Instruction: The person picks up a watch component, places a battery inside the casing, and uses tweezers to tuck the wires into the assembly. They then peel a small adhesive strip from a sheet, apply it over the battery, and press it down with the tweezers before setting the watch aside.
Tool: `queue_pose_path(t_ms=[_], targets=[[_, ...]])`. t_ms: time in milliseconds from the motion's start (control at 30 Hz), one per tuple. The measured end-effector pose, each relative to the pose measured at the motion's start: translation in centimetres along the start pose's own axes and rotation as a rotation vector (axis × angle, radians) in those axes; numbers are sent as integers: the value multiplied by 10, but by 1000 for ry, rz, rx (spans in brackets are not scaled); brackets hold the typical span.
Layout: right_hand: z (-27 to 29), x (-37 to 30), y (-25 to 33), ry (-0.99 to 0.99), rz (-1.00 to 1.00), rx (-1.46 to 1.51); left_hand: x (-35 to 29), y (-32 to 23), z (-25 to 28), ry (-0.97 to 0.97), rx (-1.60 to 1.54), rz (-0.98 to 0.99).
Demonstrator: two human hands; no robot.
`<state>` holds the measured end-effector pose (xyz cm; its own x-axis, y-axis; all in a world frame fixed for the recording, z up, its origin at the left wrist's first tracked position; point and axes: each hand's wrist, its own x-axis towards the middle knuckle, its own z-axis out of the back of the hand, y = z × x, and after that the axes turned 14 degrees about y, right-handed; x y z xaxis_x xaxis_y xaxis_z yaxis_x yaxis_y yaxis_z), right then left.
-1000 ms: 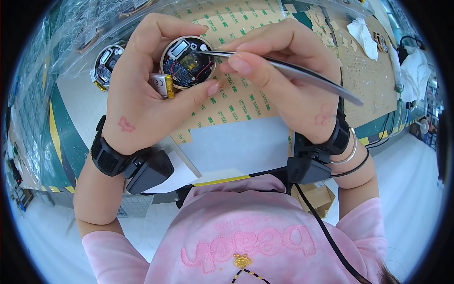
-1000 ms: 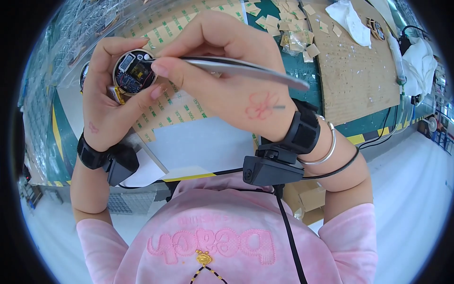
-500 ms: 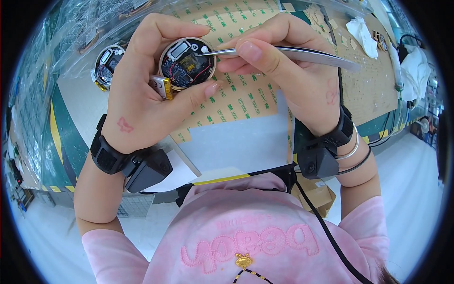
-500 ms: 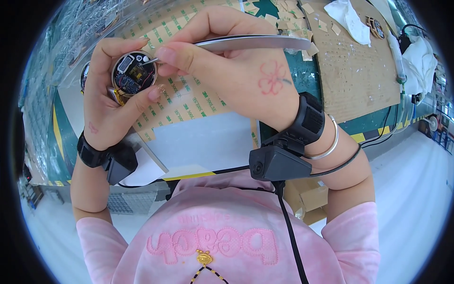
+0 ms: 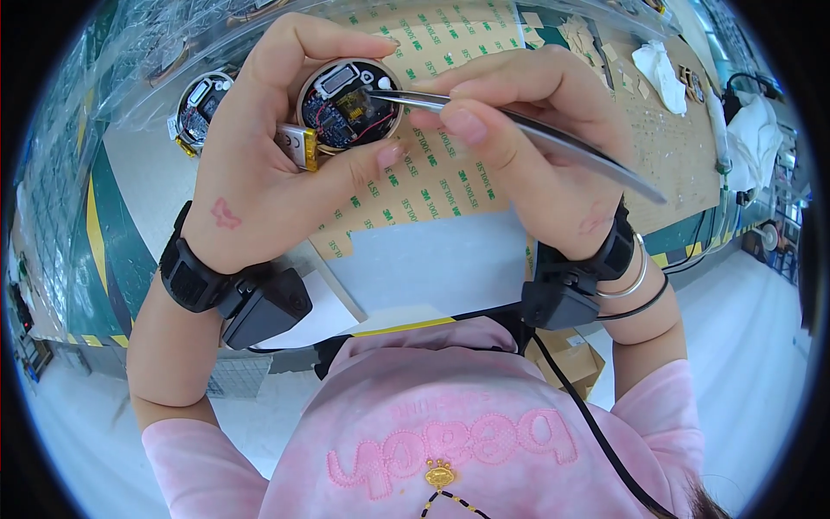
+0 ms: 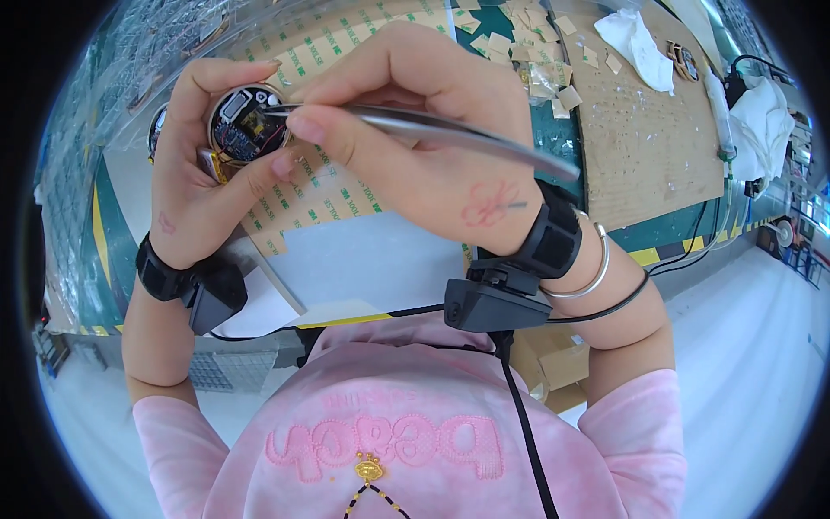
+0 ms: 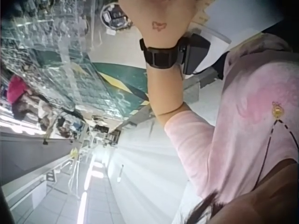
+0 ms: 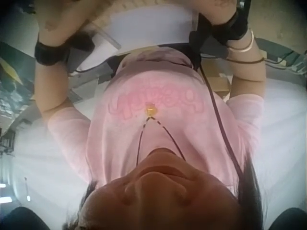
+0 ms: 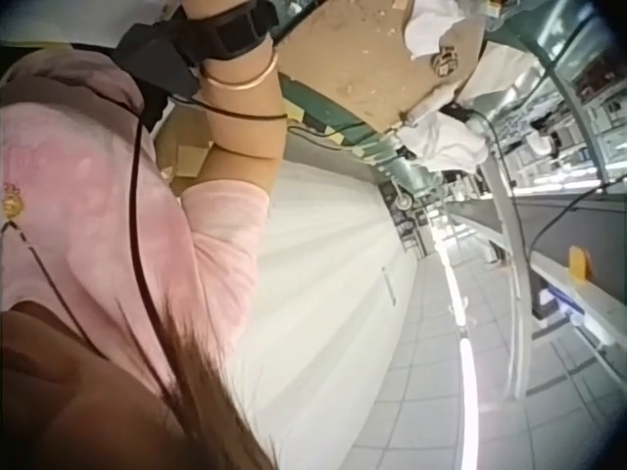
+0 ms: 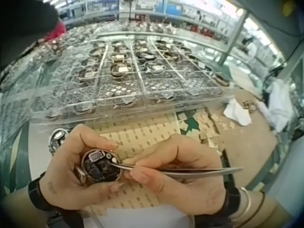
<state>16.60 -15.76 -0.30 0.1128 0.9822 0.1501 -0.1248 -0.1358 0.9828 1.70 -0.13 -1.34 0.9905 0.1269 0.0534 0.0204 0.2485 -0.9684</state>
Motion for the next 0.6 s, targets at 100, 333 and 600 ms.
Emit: queue_pose_path(t_ms=[100,333,600], targets=[[-1,-2,1,9,34,-239,0,3,1,14,-20,25],[-4,-2,-5,-1,98,-201,2,1,0,8,8,7],[4,1,-6,-62,-36,19,1,5,0,49,22,-41]])
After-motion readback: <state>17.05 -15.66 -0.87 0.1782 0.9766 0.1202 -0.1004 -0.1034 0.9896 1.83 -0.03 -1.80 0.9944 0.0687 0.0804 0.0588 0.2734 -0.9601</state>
